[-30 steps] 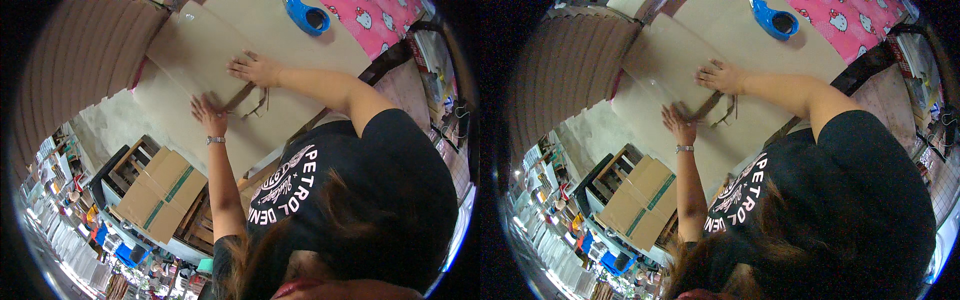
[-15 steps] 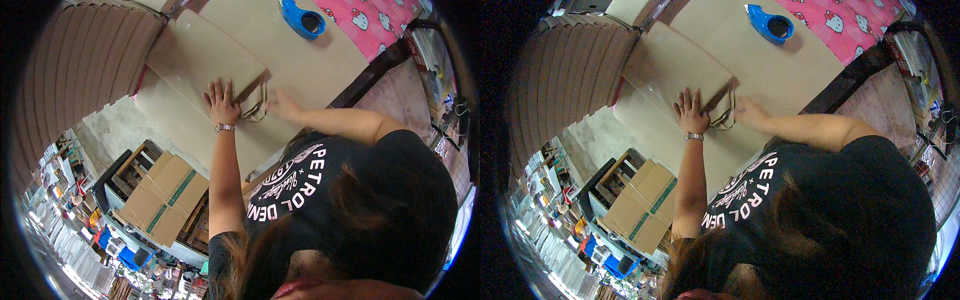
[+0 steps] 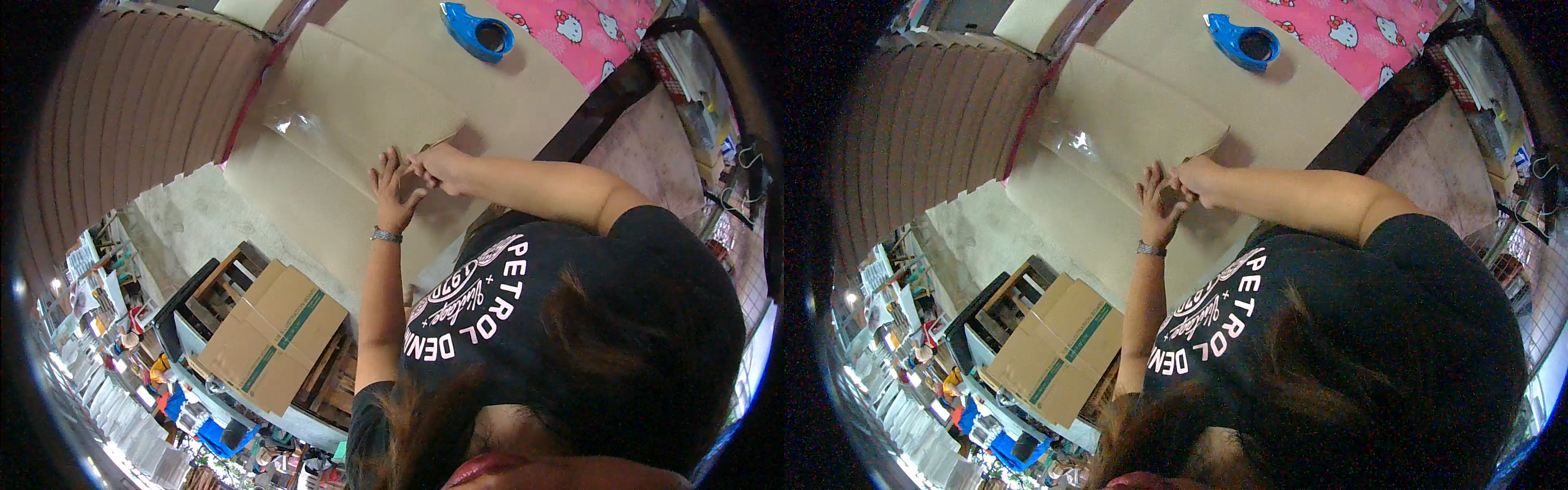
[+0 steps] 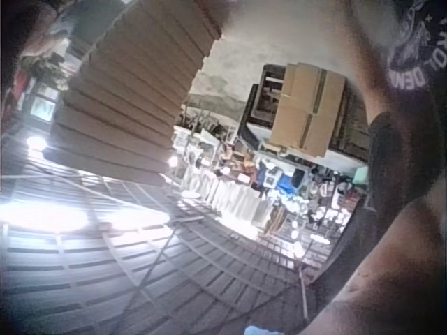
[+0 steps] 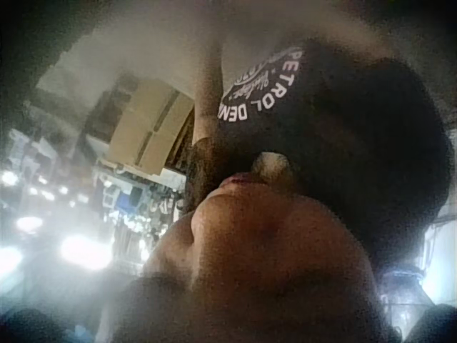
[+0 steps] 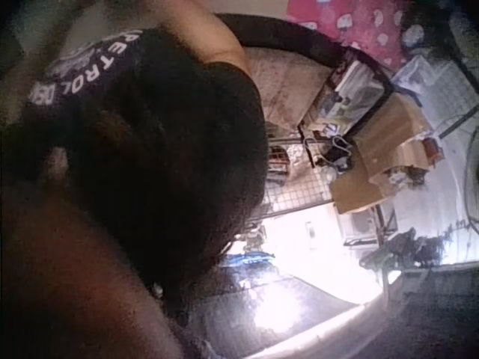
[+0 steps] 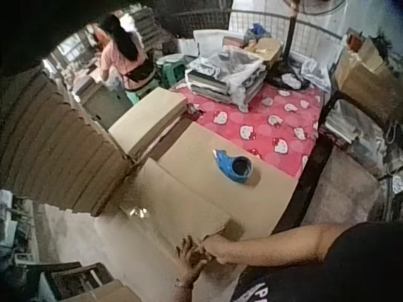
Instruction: The person prepares items for shipping by placing a packaged black object onto a sheet of brown paper, folding the paper around it, and securing the edges with adhesive tape.
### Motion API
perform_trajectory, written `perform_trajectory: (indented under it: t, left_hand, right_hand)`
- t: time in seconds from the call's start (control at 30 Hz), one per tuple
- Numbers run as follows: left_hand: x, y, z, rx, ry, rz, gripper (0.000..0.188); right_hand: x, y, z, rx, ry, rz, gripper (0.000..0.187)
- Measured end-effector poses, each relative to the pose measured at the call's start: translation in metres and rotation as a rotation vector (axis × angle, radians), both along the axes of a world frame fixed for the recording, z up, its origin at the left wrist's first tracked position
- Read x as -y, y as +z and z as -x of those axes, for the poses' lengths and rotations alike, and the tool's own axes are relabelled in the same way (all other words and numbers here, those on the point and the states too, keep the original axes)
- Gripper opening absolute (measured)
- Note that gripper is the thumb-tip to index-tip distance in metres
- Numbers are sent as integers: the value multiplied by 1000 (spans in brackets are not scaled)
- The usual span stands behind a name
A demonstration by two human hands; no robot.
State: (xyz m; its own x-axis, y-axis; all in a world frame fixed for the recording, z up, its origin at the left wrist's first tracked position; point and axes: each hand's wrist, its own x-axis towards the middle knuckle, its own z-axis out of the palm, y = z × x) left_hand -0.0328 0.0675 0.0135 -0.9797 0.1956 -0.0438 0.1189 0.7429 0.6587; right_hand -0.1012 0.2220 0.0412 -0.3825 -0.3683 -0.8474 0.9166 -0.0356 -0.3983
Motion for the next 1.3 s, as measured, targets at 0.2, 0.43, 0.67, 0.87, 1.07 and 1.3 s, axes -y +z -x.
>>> perform_trajectory:
  t: [0.2, 0.43, 0.67, 0.87, 1.07, 1.3]
  left_hand:
    - [21, -31, -14, -68, 314, -89, 43]
    - [17, -36, -19, -97, 1041, -62, 85]
    - [33, -24, -7, 8, 1242, -587, 87]
    - [42, -36, -16, 24, 1384, -406, 82]
    - [36, -18, -5, 60, 1346, -259, 85]
    - [28, -7, 0, 98, 1441, -75, 84]
  right_hand:
    - [-8, 13, 31, -1398, 1080, -41, 31]
    - [25, -42, 93, -2056, 1428, 99, 53]
    - [41, -23, 71, -1713, 1108, -531, 48]
    - [-108, -5, 178, -1304, 680, -1350, 66]
    - [-37, 35, 206, -1710, 1058, -815, 54]
    - [137, 108, 88, -1790, 1725, -159, 46]
